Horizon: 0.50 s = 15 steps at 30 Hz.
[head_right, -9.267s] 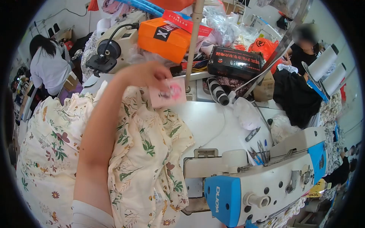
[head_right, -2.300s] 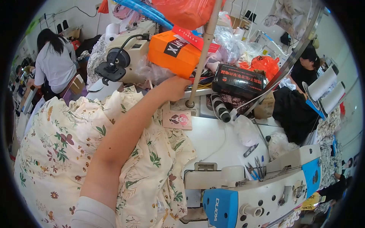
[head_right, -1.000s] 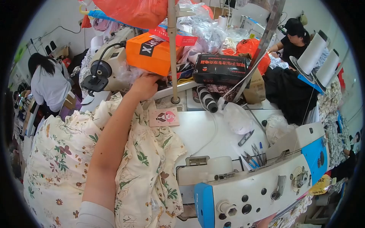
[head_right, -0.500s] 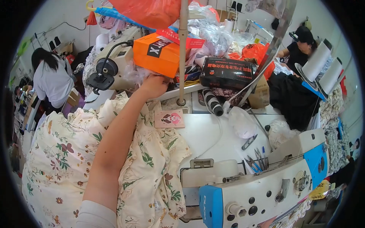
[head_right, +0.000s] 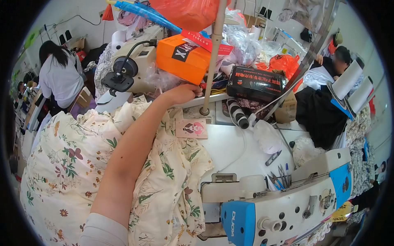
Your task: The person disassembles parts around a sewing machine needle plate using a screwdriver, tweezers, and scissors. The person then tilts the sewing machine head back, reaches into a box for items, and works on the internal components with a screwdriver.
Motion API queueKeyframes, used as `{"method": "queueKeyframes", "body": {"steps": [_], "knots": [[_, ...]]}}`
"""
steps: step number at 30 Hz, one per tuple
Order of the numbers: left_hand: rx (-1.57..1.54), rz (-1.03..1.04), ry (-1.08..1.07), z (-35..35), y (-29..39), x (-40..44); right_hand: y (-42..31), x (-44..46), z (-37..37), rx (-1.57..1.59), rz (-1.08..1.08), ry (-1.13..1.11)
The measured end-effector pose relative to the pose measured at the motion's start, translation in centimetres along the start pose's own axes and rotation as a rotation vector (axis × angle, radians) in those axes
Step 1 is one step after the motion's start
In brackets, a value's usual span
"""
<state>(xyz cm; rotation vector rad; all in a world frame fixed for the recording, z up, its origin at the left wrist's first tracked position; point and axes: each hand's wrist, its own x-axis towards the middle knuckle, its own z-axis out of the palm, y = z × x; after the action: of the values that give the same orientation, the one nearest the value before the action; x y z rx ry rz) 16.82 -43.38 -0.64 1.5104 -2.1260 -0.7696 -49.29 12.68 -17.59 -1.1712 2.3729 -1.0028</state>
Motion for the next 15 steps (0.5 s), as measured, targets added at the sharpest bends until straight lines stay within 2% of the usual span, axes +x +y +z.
{"method": "queueKeyframes", "body": {"steps": [2, 5, 7, 9, 12, 15], "knots": [[-0.004, 0.038, -0.024, -0.3, 0.5, -0.1, 10.3, 3.1, -0.1, 0.136, 0.113, 0.039], [-0.007, 0.11, -0.066, -0.8, 0.8, -0.4, 11.1, 4.2, 0.1, 0.368, 0.13, 0.07], [-0.049, 0.092, -0.033, -0.4, 1.1, 0.0, 9.3, 4.4, -0.6, 0.678, 0.073, 0.1], [-0.083, 0.087, -0.013, 0.0, 0.8, 0.7, 7.0, 4.9, -0.5, 0.547, 0.022, 0.139], [-0.28, 0.079, -0.112, 0.0, -0.1, 1.9, 5.5, 5.6, -0.1, 0.187, -0.073, 0.165], [-0.243, 0.026, -0.083, 0.5, 0.5, 2.3, 5.1, 6.0, 0.0, -0.016, -0.153, 0.174]]}}
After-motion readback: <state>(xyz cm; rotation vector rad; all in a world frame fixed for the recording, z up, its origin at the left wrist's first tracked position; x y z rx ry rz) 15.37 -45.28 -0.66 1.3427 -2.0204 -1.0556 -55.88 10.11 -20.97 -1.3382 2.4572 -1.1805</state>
